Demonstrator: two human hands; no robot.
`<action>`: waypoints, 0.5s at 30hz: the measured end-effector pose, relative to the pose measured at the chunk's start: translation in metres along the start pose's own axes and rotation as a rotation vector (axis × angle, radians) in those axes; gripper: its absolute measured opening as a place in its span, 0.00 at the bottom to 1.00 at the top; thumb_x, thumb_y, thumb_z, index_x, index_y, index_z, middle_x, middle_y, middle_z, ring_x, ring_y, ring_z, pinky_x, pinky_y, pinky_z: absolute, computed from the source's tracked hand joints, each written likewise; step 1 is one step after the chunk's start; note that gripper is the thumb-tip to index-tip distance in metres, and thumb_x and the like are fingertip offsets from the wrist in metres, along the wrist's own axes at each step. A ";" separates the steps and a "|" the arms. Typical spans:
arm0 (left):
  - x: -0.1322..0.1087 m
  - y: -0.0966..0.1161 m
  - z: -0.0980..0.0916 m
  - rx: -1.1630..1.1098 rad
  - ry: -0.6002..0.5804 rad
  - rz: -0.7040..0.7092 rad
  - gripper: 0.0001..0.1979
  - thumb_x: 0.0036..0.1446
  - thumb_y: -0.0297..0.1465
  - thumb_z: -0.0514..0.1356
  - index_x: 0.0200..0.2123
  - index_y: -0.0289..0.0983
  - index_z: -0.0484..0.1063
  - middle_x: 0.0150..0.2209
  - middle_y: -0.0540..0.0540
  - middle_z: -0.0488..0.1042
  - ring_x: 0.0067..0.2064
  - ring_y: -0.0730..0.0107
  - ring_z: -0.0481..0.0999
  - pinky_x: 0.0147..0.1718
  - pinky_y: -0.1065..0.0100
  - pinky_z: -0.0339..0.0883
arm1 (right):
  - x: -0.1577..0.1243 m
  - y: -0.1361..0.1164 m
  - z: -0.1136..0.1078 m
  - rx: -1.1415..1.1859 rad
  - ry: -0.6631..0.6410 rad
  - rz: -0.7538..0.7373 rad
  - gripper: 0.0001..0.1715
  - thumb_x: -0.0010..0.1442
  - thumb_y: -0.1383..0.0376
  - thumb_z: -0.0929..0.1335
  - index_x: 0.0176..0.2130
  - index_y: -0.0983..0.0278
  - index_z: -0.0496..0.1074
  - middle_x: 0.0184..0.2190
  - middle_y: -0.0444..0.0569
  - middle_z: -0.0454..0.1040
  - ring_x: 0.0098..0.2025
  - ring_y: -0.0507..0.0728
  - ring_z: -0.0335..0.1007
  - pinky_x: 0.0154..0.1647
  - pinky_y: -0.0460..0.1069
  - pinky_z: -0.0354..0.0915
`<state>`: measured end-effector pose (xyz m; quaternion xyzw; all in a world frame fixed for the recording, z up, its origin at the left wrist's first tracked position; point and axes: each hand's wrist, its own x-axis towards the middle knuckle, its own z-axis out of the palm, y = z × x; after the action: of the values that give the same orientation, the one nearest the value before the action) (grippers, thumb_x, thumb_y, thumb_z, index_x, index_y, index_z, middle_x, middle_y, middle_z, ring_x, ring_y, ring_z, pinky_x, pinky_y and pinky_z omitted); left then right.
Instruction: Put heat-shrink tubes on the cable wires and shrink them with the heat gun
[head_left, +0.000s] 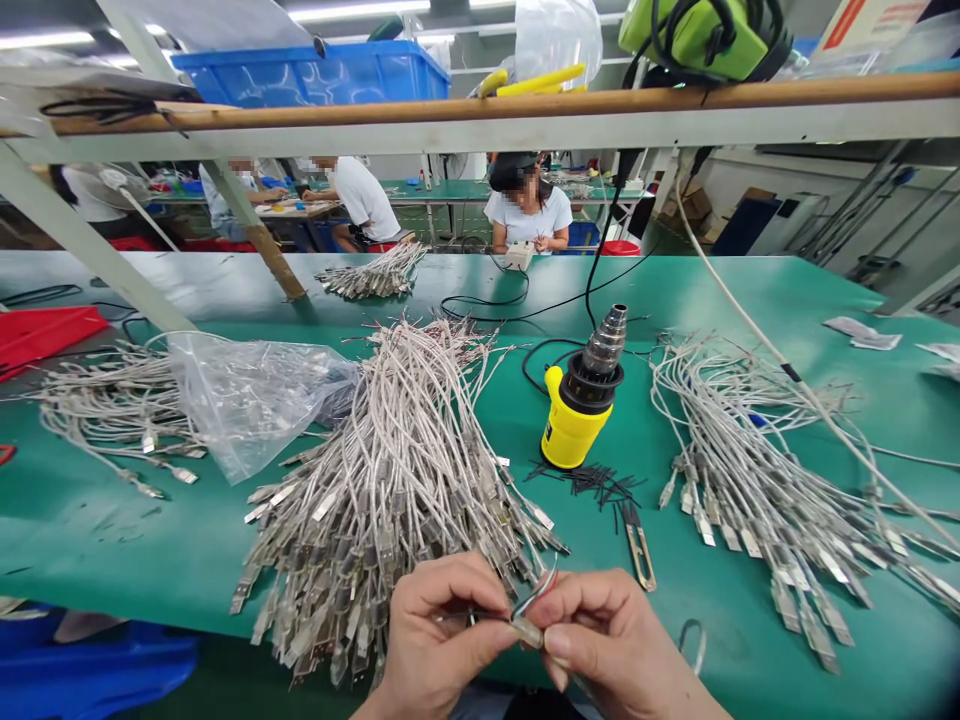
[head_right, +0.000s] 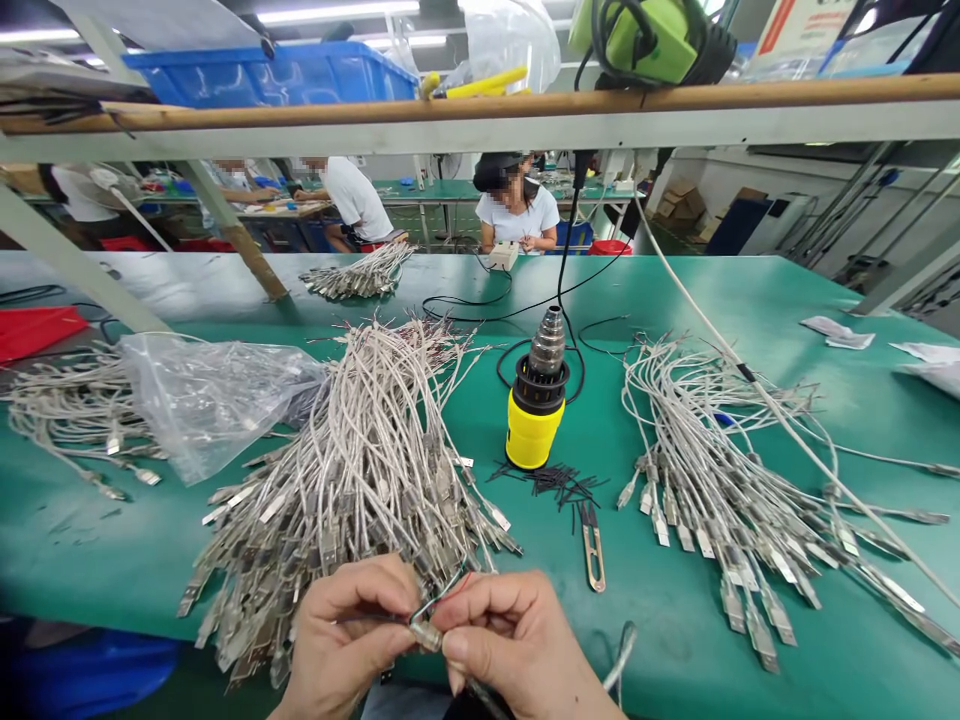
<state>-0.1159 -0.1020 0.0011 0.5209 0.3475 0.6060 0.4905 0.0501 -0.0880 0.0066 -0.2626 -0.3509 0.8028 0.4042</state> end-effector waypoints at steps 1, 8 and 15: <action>0.000 -0.001 0.000 -0.003 0.005 -0.003 0.05 0.46 0.26 0.67 0.29 0.40 0.78 0.23 0.49 0.74 0.25 0.72 0.71 0.24 0.71 0.63 | 0.000 0.000 0.001 0.001 -0.001 0.001 0.08 0.47 0.64 0.76 0.30 0.65 0.80 0.25 0.45 0.72 0.20 0.45 0.65 0.21 0.40 0.60; -0.011 -0.005 -0.003 -0.079 0.026 -0.017 0.05 0.48 0.29 0.66 0.31 0.41 0.81 0.22 0.48 0.74 0.23 0.73 0.70 0.22 0.72 0.62 | 0.002 0.001 0.012 -0.004 0.014 0.011 0.08 0.45 0.64 0.77 0.29 0.65 0.80 0.24 0.45 0.73 0.20 0.45 0.66 0.21 0.39 0.60; -0.021 0.005 -0.010 -0.151 0.120 0.002 0.03 0.47 0.27 0.67 0.28 0.39 0.79 0.22 0.50 0.71 0.22 0.76 0.67 0.19 0.74 0.59 | 0.005 0.002 0.031 -0.044 -0.011 0.033 0.09 0.44 0.63 0.77 0.28 0.64 0.81 0.24 0.44 0.73 0.20 0.44 0.66 0.21 0.39 0.62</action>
<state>-0.1267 -0.1227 -0.0029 0.4457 0.3292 0.6609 0.5062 0.0247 -0.0950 0.0237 -0.2727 -0.3663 0.8030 0.3830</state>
